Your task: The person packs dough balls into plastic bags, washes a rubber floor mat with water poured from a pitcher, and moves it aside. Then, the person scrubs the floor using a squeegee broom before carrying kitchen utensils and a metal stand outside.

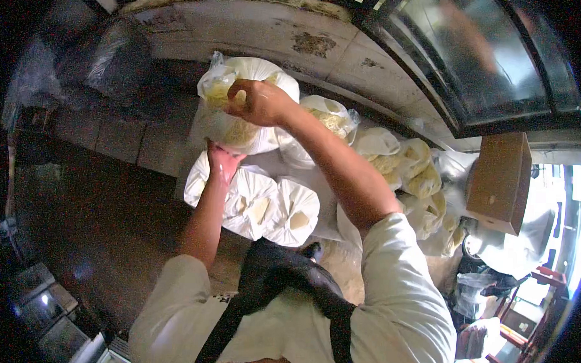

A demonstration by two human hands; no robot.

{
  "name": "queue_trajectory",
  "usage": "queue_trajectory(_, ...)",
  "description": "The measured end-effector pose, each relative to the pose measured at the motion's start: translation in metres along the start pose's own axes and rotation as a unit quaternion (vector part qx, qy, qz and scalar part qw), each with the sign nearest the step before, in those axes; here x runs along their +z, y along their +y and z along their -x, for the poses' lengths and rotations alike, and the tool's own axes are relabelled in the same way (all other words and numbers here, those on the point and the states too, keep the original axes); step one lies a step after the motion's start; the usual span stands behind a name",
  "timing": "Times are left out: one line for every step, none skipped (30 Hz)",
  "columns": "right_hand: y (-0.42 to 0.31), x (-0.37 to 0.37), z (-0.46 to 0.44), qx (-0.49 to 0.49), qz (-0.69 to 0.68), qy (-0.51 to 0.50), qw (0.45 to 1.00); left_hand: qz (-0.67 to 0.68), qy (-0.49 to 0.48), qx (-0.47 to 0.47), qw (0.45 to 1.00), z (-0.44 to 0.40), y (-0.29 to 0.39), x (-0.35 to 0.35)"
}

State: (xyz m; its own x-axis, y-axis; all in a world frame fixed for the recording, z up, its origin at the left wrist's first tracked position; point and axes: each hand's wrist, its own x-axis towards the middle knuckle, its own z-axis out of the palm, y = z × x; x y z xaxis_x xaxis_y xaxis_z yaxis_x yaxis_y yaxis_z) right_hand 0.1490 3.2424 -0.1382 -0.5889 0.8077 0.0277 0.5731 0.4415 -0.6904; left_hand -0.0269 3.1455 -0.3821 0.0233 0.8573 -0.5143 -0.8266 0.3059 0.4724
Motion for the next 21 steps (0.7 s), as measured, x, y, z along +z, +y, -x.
queue_trajectory(0.023,0.009,-0.011,0.018,0.005,-0.012,1.0,-0.005,0.017,0.0,1.0,-0.024,-0.001,-0.004)
queue_trajectory(0.052,0.026,-0.02,0.036,0.008,-0.026,0.999,-0.002,0.028,-0.019,0.999,-0.046,-0.007,-0.017)
queue_trajectory(0.084,0.044,-0.029,0.052,0.013,-0.04,0.998,-0.029,0.025,-0.032,0.999,-0.06,-0.008,-0.016)
queue_trajectory(0.119,0.065,-0.034,0.082,0.015,-0.047,0.995,-0.055,0.023,-0.047,0.997,-0.069,-0.012,-0.012)
queue_trajectory(0.158,0.089,-0.038,0.112,0.017,-0.054,0.992,-0.083,0.021,-0.062,0.994,-0.076,-0.017,-0.008)
queue_trajectory(0.185,0.108,-0.038,0.142,0.018,-0.061,0.988,-0.119,0.055,-0.064,0.989,-0.072,-0.017,0.01)
queue_trajectory(0.198,0.12,-0.039,0.152,0.015,-0.043,0.987,-0.138,0.045,-0.053,0.988,-0.073,-0.019,0.013)
queue_trajectory(0.211,0.13,-0.042,0.161,0.011,-0.022,0.987,-0.157,0.034,-0.04,0.986,-0.074,-0.018,0.018)
queue_trajectory(0.219,0.135,-0.045,0.171,0.008,-0.002,0.985,-0.177,0.023,-0.029,0.983,-0.076,-0.021,0.02)
queue_trajectory(0.223,0.135,-0.054,0.186,0.01,0.013,0.982,-0.191,-0.001,-0.02,0.981,-0.081,-0.027,0.01)
queue_trajectory(0.226,0.131,-0.052,0.159,-0.006,0.015,0.987,-0.206,-0.028,-0.014,0.978,-0.085,-0.028,0.0)
queue_trajectory(0.215,0.123,-0.048,0.164,0.059,-0.029,0.984,-0.22,-0.064,-0.003,0.973,-0.093,-0.027,-0.003)
queue_trajectory(0.202,0.116,-0.042,0.171,0.125,-0.071,0.975,-0.229,-0.064,-0.013,0.971,-0.092,-0.023,0.005)
queue_trajectory(0.198,0.12,-0.032,0.172,0.152,0.002,0.973,-0.24,-0.065,-0.024,0.968,-0.085,-0.018,0.016)
queue_trajectory(0.193,0.123,-0.017,0.174,0.179,0.075,0.965,-0.254,-0.068,-0.036,0.964,-0.077,-0.012,0.024)
queue_trajectory(0.167,0.104,0.003,0.177,0.158,0.08,0.968,-0.263,-0.05,-0.048,0.962,-0.082,-0.012,0.014)
queue_trajectory(0.138,0.088,0.029,0.211,0.136,0.067,0.966,-0.276,-0.032,-0.061,0.959,-0.088,-0.016,0.001)
queue_trajectory(0.121,0.086,0.064,0.204,0.127,0.122,0.963,-0.276,-0.046,-0.059,0.958,-0.081,-0.016,0.002)
queue_trajectory(0.111,0.081,0.104,0.168,0.086,0.12,0.975,-0.277,-0.061,-0.056,0.957,-0.076,-0.017,0.005)
queue_trajectory(0.082,0.074,0.148,0.229,0.031,0.088,0.969,-0.288,-0.056,-0.063,0.954,-0.079,-0.017,0.009)
queue_trajectory(0.088,0.09,0.196,0.151,-0.004,0.098,0.984,-0.302,-0.048,-0.071,0.95,-0.076,-0.016,0.011)
